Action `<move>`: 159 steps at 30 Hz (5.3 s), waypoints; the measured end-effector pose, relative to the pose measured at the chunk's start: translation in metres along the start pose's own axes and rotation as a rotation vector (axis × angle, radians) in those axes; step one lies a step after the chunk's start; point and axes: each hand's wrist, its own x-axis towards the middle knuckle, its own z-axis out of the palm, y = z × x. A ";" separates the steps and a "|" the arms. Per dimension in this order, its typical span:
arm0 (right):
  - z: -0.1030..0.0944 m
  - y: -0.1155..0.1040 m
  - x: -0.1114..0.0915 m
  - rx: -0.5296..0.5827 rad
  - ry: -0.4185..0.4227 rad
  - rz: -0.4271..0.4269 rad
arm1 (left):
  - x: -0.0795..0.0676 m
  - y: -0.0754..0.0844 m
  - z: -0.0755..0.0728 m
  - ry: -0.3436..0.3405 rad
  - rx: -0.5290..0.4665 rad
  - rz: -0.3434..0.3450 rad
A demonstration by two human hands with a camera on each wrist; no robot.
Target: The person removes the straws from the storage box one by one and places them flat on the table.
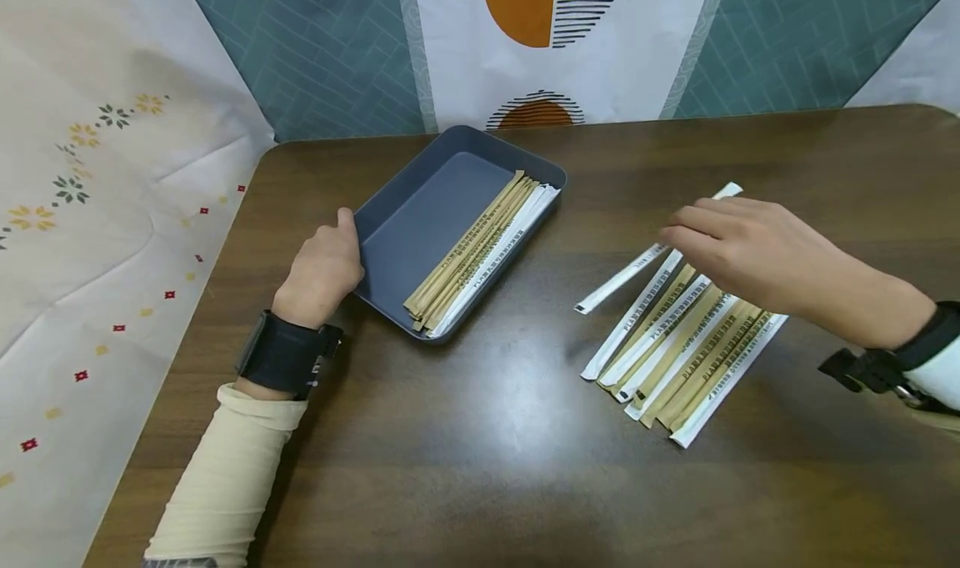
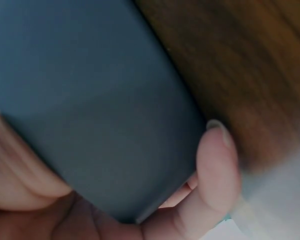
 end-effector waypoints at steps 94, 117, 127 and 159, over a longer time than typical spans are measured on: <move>0.076 -0.029 0.189 -0.020 -0.461 -0.078 | 0.001 0.003 0.002 -0.020 -0.001 -0.046; 0.052 -0.027 0.152 -0.019 -0.213 -0.156 | 0.001 0.001 0.002 -0.008 0.005 -0.039; 0.027 -0.015 0.084 0.023 -0.011 -0.154 | 0.002 0.003 0.001 -0.010 0.010 -0.032; 0.026 -0.040 -0.059 0.019 0.044 0.056 | 0.000 0.001 0.001 -0.013 0.012 -0.041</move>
